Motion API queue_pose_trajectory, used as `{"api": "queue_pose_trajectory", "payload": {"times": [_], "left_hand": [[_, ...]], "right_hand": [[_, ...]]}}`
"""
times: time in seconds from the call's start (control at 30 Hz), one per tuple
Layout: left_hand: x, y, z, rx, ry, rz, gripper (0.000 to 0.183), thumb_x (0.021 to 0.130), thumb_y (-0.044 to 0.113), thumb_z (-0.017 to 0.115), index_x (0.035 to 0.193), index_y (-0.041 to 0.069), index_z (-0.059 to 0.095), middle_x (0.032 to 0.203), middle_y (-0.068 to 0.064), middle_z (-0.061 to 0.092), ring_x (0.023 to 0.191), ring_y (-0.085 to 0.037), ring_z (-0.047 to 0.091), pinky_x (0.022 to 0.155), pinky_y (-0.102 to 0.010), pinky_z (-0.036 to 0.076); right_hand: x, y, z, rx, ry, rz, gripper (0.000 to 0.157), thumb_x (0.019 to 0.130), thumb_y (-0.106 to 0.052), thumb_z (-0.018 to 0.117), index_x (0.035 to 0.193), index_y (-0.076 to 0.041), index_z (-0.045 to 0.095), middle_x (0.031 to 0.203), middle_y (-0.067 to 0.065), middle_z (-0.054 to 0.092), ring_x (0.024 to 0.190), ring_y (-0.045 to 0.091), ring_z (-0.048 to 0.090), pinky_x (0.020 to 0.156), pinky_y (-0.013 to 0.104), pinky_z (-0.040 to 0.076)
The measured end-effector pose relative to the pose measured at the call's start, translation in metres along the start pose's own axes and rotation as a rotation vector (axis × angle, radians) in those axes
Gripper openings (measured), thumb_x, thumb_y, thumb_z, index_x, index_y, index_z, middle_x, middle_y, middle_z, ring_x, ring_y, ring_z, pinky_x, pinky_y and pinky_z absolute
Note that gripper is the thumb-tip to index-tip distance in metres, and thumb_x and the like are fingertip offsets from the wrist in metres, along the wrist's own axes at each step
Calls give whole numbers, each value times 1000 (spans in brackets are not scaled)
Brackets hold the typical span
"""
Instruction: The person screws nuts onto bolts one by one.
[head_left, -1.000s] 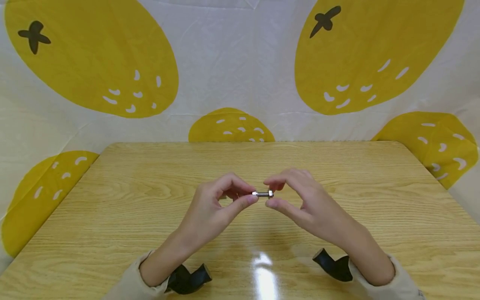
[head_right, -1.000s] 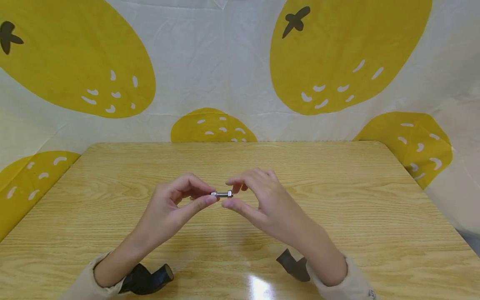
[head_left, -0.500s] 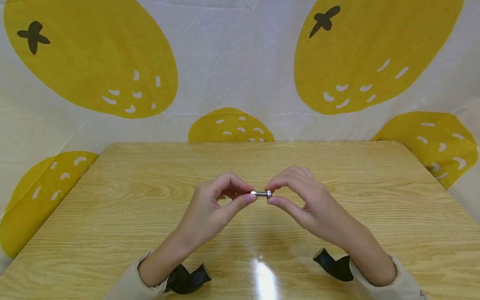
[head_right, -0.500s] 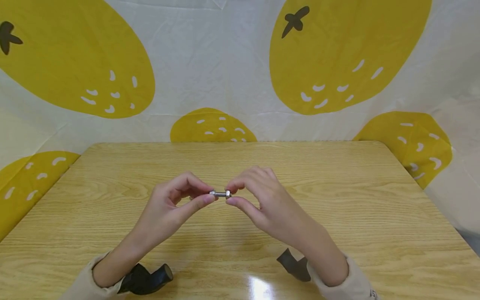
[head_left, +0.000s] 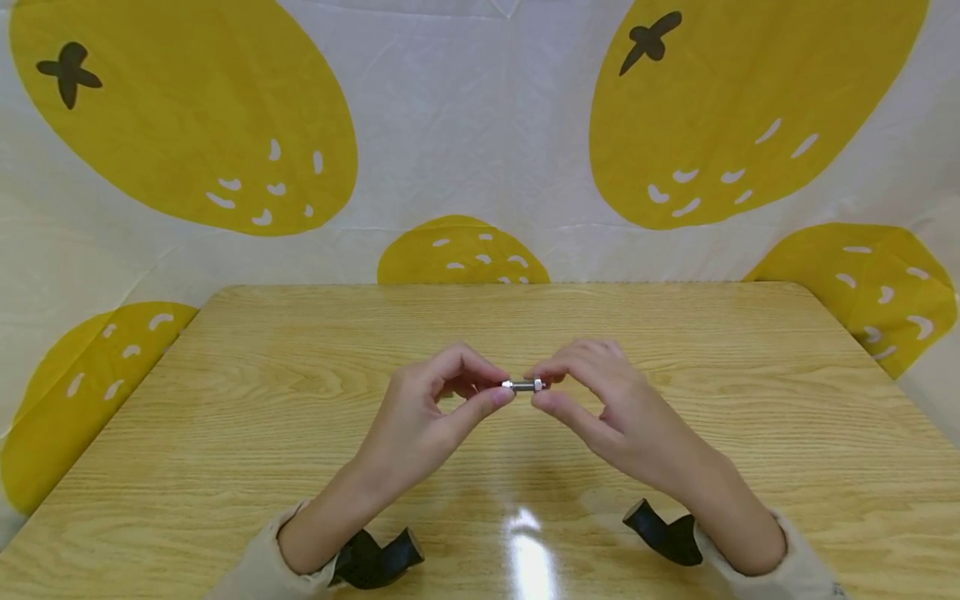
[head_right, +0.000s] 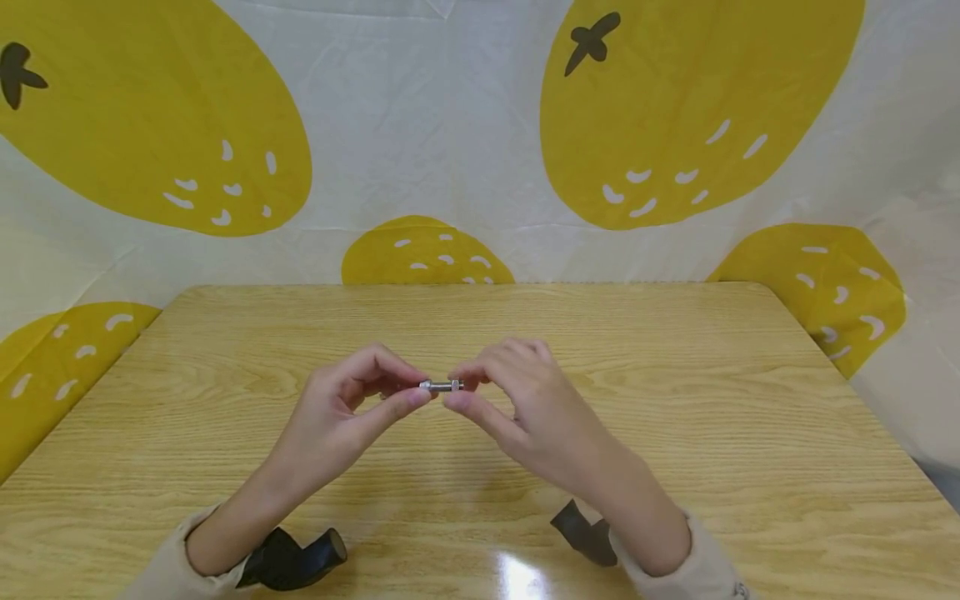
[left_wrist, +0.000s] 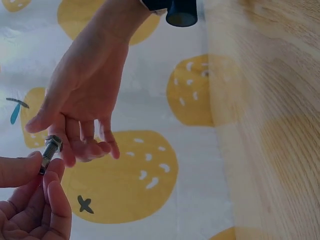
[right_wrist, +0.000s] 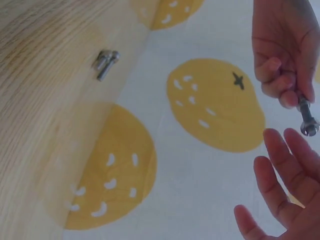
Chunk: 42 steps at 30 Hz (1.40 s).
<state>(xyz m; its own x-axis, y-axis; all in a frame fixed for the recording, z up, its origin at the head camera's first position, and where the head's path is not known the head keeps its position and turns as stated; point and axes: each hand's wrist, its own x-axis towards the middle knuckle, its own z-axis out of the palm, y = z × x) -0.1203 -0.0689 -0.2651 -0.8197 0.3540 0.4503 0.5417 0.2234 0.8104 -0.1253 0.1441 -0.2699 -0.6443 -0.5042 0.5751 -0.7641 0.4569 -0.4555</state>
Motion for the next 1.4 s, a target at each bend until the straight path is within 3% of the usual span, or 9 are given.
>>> {"api": "queue_pose_trajectory", "payload": {"times": [0.1, 0.23, 0.53, 0.9, 1.03, 1.1, 1.2, 1.4], "left_hand": [[0, 0, 0, 8, 0, -21, 9, 84, 12, 69, 92, 9, 65, 85, 0, 68, 71, -8, 63, 60, -24, 51], [0, -1, 0, 12, -10, -23, 10, 84, 12, 69, 92, 9, 65, 85, 0, 68, 71, -7, 63, 61, -24, 52], [1, 0, 0, 22, -26, -2, 12, 84, 12, 69, 95, 8, 65, 86, -1, 69, 72, -6, 63, 65, -24, 54], [0, -2, 1, -2, -22, 73, 11, 85, 9, 68, 95, 4, 67, 84, -3, 71, 71, -7, 64, 61, -25, 54], [0, -1, 1, -1, -12, 56, 11, 85, 10, 67, 96, 5, 67, 86, -3, 70, 72, -8, 64, 62, -25, 54], [0, -1, 0, 2, -7, 44, 12, 85, 10, 67, 96, 5, 67, 86, -3, 69, 72, -8, 64, 62, -25, 53], [0, 0, 0, 2, -3, 33, 12, 85, 10, 67, 96, 5, 67, 85, -3, 69, 72, -7, 63, 62, -24, 53], [0, 0, 0, -15, -9, 18, 12, 85, 10, 67, 96, 5, 66, 86, -3, 69, 72, -8, 64, 61, -24, 52]], "right_hand": [[1, -2, -3, 24, 15, -6, 22, 82, -14, 71, 102, -15, 63, 97, -10, 62, 96, 8, 51, 85, 28, 41], [3, -2, -4, 35, 39, -41, 24, 78, -8, 73, 99, -12, 63, 94, -7, 63, 95, 8, 52, 88, 26, 39], [2, 0, -1, 22, 73, -97, 15, 91, -26, 58, 98, -13, 63, 91, -7, 61, 93, 11, 50, 83, 26, 39], [0, 1, 4, -8, -3, -1, 20, 99, -19, 44, 87, -17, 60, 85, -12, 57, 92, 10, 48, 80, 30, 37], [-1, -2, 0, -11, -48, 73, 9, 94, -20, 55, 99, -17, 62, 94, -12, 59, 98, 10, 47, 80, 30, 41], [-1, -3, -2, -15, -49, 80, 20, 88, -19, 64, 107, -15, 61, 98, -11, 59, 99, 10, 47, 80, 31, 43], [1, -4, -4, -17, -31, 40, 31, 81, -13, 72, 109, -12, 59, 100, -9, 59, 98, 9, 48, 83, 30, 43], [2, -4, -4, -4, 1, -46, 19, 84, -12, 68, 101, -11, 59, 98, -5, 61, 96, 11, 50, 86, 27, 40]]}}
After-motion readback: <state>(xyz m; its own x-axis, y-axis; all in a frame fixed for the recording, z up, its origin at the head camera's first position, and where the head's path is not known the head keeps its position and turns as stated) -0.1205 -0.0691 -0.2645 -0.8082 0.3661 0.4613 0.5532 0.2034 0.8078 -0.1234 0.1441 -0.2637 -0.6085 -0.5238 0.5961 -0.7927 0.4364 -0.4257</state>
